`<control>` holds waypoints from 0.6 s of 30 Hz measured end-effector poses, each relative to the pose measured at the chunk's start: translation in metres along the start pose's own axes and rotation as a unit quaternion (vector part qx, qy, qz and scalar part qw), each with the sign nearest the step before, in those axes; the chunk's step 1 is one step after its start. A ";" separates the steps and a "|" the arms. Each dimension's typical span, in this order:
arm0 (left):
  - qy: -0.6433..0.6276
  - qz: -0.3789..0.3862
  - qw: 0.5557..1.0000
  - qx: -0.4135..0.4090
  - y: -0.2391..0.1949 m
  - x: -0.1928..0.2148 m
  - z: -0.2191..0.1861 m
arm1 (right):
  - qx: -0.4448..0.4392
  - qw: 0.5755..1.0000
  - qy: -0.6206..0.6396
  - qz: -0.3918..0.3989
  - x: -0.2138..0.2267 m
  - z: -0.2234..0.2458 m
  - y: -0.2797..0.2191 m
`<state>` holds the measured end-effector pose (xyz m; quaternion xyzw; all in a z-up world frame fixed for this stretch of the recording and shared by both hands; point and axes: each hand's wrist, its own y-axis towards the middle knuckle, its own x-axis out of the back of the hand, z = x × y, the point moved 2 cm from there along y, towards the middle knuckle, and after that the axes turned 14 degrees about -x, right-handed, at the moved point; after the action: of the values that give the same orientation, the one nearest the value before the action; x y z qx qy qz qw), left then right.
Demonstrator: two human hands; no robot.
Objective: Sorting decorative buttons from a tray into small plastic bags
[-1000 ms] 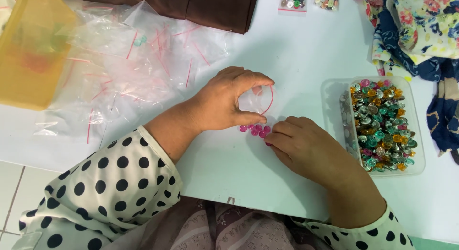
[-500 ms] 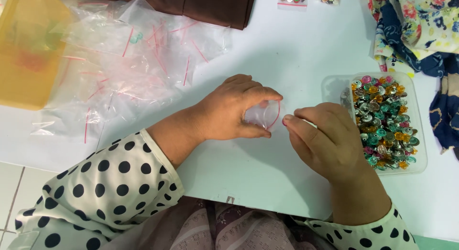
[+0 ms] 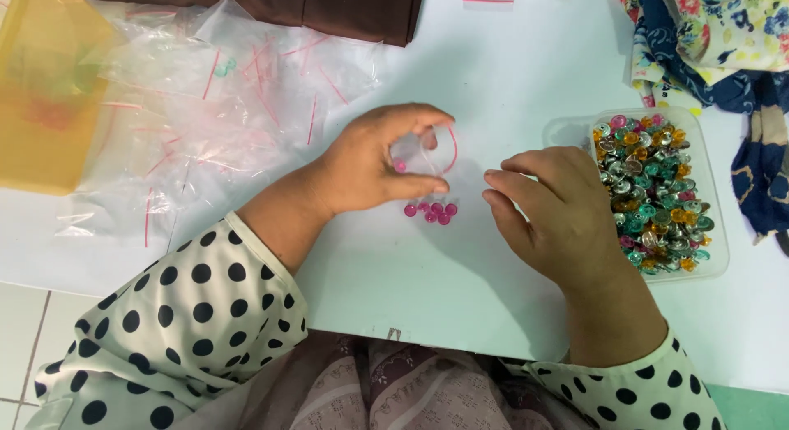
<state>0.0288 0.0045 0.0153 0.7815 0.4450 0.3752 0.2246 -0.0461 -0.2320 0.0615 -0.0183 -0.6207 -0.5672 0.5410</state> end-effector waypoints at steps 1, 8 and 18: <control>-0.003 0.004 1.000 0.002 -0.001 0.003 0.002 | -0.006 1.000 0.000 0.000 -0.002 0.003 0.001; -0.041 -0.035 0.998 0.033 0.000 0.001 0.002 | -0.010 0.979 0.083 0.184 -0.017 0.024 -0.001; -0.038 -0.021 0.998 0.037 0.006 0.004 -0.008 | -0.021 0.960 0.005 0.280 -0.026 0.020 -0.009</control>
<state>0.0269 0.0054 0.0259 0.7938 0.4658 0.3234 0.2197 -0.0539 -0.2054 0.0425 -0.1992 -0.5761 -0.4060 0.6809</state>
